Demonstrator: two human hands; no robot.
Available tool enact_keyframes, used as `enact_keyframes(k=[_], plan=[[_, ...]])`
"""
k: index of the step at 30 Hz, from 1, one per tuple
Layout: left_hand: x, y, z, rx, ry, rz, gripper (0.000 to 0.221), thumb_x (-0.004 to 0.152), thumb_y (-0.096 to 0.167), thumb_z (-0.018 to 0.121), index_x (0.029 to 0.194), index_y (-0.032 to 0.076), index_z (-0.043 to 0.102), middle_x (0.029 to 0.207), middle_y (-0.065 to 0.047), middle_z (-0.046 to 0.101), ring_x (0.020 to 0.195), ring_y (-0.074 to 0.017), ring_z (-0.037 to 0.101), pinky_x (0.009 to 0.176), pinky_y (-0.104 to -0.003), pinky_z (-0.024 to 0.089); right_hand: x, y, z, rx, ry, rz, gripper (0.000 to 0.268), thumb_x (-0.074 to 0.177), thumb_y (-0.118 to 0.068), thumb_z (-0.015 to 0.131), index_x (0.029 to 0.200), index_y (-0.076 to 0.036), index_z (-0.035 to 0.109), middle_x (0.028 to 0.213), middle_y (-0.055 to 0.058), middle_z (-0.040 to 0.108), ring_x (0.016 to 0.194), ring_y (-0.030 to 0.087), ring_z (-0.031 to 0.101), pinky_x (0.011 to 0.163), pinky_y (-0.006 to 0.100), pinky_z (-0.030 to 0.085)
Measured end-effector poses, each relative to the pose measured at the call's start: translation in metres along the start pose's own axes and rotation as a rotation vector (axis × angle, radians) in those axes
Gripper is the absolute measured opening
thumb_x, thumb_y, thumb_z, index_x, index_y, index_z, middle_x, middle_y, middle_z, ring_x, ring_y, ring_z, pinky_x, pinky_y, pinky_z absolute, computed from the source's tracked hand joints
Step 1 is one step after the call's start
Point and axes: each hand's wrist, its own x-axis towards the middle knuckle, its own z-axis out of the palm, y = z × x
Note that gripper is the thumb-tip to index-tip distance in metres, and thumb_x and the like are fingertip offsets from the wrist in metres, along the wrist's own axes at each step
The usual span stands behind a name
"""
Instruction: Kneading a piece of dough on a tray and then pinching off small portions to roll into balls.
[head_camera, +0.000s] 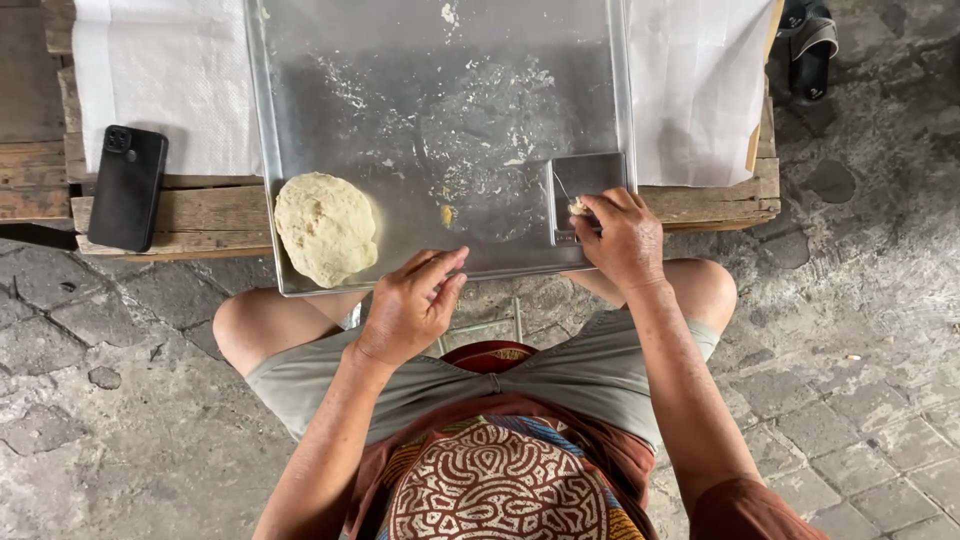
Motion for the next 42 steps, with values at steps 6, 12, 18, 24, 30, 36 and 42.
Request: enact_keyframes(k=[6, 12, 18, 24, 30, 36, 42], plan=[[0.01, 0.01, 0.034, 0.045, 0.093, 0.154, 0.028, 0.092, 0.012, 0.076, 0.12, 0.008, 0.076, 0.097, -0.012, 0.078, 0.079, -0.0305, 0.077, 0.061, -0.037, 0.064, 0.008, -0.071, -0.033, 1.008, -0.178, 0.865, 0.007, 0.097, -0.012, 0.072, 0.101, -0.008, 0.075, 0.078, 0.006, 0.066, 0.072, 0.014, 0.061, 0.058, 0.051, 0.063], [0.02, 0.036, 0.019, 0.19, 0.062, 0.313, 0.019, 0.092, 0.014, 0.074, 0.109, 0.004, 0.075, 0.096, -0.013, 0.076, 0.083, -0.0292, 0.077, 0.07, -0.038, 0.065, 0.001, -0.146, -0.063, 1.511, -0.148, 0.593, 0.035, 0.1, -0.01, 0.066, 0.068, 0.003, 0.07, 0.061, 0.013, 0.064, 0.058, 0.019, 0.061, 0.055, 0.034, 0.056], [0.01, 0.024, 0.031, 0.346, 0.163, 0.446, 0.013, 0.094, 0.014, 0.069, 0.105, 0.009, 0.075, 0.104, -0.008, 0.077, 0.098, -0.0241, 0.076, 0.097, -0.035, 0.06, 0.01, -0.171, -0.098, 1.371, -0.181, 0.626, 0.015, 0.091, -0.008, 0.073, 0.086, 0.004, 0.081, 0.072, 0.014, 0.074, 0.073, 0.015, 0.065, 0.067, 0.041, 0.061], [-0.004, 0.047, 0.016, -0.013, 0.017, 0.334, 0.045, 0.102, 0.015, 0.067, 0.142, -0.003, 0.055, 0.137, -0.021, 0.065, 0.135, -0.036, 0.059, 0.115, -0.045, 0.053, -0.037, -0.125, -0.039, 1.966, -0.283, 0.678, 0.019, 0.099, -0.005, 0.063, 0.109, 0.003, 0.077, 0.099, 0.015, 0.078, 0.088, 0.025, 0.071, 0.078, 0.038, 0.055], [-0.009, 0.038, 0.024, 0.083, -0.047, 0.413, 0.065, 0.103, 0.0, 0.06, 0.16, 0.009, 0.031, 0.132, -0.021, 0.069, 0.14, -0.0456, 0.056, 0.12, -0.061, 0.044, -0.046, -0.121, -0.038, 2.023, -0.302, 0.598, 0.018, 0.095, -0.003, 0.07, 0.112, -0.002, 0.078, 0.104, 0.012, 0.079, 0.092, 0.023, 0.072, 0.082, 0.036, 0.057], [0.002, 0.055, 0.006, 0.094, 0.078, 0.467, 0.023, 0.096, 0.011, 0.076, 0.113, -0.004, 0.075, 0.12, -0.017, 0.073, 0.133, -0.0411, 0.058, 0.113, -0.049, 0.053, -0.041, -0.121, -0.052, 1.851, -0.323, 0.517, 0.027, 0.098, -0.008, 0.067, 0.123, 0.001, 0.073, 0.116, 0.016, 0.077, 0.101, 0.025, 0.074, 0.084, 0.036, 0.061], [-0.005, 0.038, 0.037, -0.122, 0.198, 0.236, 0.033, 0.085, 0.016, 0.08, 0.118, 0.014, 0.075, 0.128, -0.003, 0.07, 0.121, -0.0336, 0.068, 0.099, -0.045, 0.06, -0.048, -0.133, -0.029, 1.756, 0.002, 0.591, 0.031, 0.1, 0.0, 0.062, 0.07, 0.002, 0.064, 0.066, 0.013, 0.059, 0.062, 0.019, 0.062, 0.071, 0.031, 0.052]])
